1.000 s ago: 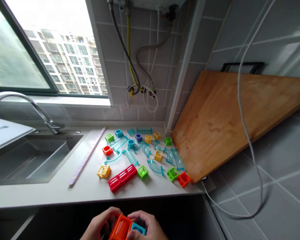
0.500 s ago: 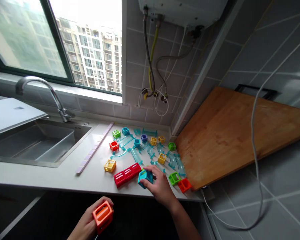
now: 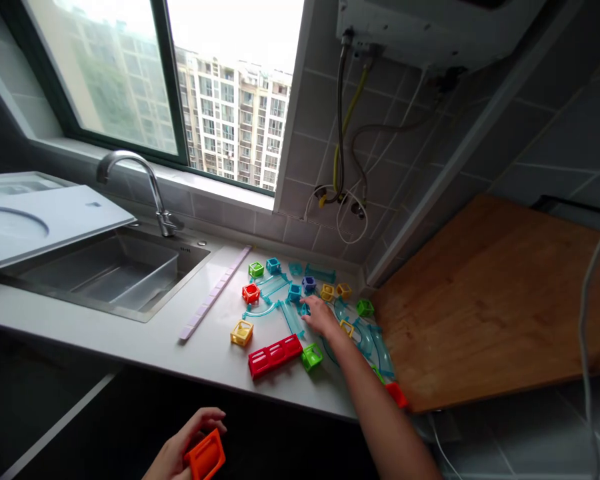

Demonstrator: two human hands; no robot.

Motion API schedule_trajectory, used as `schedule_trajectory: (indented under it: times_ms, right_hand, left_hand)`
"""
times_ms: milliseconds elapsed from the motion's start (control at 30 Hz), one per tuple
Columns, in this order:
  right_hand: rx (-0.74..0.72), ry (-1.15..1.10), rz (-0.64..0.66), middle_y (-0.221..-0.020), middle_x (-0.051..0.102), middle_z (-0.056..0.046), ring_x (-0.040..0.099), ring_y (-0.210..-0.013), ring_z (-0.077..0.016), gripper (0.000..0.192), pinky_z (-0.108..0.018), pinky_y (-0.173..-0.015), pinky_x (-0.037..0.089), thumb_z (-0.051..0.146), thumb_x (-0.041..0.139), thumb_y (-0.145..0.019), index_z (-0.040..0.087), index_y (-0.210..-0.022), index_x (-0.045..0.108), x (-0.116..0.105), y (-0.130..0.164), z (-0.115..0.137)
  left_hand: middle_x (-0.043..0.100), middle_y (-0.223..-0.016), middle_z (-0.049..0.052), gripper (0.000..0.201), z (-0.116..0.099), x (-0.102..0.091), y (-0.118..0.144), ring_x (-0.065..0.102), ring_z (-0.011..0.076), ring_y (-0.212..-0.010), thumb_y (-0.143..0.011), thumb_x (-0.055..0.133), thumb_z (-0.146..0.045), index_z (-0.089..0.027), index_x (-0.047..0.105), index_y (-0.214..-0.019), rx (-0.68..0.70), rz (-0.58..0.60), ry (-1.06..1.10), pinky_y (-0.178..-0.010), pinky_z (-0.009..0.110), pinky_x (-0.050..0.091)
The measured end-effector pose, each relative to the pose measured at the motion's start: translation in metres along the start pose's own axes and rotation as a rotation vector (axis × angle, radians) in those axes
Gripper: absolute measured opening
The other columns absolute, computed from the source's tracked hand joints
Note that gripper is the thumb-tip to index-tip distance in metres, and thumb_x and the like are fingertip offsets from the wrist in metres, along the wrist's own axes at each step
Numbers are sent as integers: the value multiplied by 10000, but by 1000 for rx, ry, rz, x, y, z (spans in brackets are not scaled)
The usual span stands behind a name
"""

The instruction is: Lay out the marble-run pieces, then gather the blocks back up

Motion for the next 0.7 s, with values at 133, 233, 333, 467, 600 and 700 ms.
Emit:
schedule_trajectory:
  times_ms: [133,233,333,467,600,700]
  right_hand:
    - [-25,-12,-1,-1346,669,-104,646,-1239,-282,332,-546,-1077,517,321,713,-981,177,-1276,670,4,5,-3]
    - [-42,-37,-27,-1359,677,-124,604,-1320,-308,432,-551,-1151,457,224,799,-882,161,-1294,687,3,14,0]
    - [-38,-72,-120,-1437,625,-162,522,-1416,-331,576,-528,-1209,401,193,810,-829,155,-1382,654,-7,31,9]
    - [-30,-136,-281,-1422,604,-150,542,-1376,-295,451,-501,-1189,429,287,648,-967,193,-1407,628,-19,87,29]
    - [-35,-249,-473,-1283,670,-120,603,-1274,-295,288,-509,-1108,501,287,568,-1021,253,-1274,701,-12,174,46]
    - [24,-316,-502,-1151,719,-105,679,-1121,-282,232,-451,-986,580,252,578,-1015,270,-1180,740,8,230,46]
  left_hand:
    - [707,-1105,90,503,-6,-15,-17,650,187,-798,-763,793,-393,-220,648,-1212,-96,20,103,-652,253,514]
    - [713,-1132,100,511,-23,-31,-35,691,229,-888,-732,815,-355,-209,644,-1192,-111,50,107,-745,308,570]
    - [731,-1095,95,453,-41,-52,-55,716,250,-918,-794,717,-360,-207,632,-1212,-70,0,39,-827,358,582]
    - [718,-963,54,551,-69,-73,-87,661,201,-744,-821,529,-277,-194,545,-1366,72,-79,-299,-753,335,544]
    - [708,-990,62,580,-97,-79,-134,677,208,-851,-868,406,-207,-184,445,-1446,129,-103,-794,-839,325,518]
    - [738,-1061,100,486,-108,-78,-175,702,258,-926,-894,472,-252,-208,539,-1373,57,-80,-1057,-765,322,503]
Point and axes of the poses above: each hand's wrist, its own y-axis away from the middle knuckle, its own x-axis out of the palm, z = x × y, the point moved 9 cm from there along -y, towards the middle knuckle
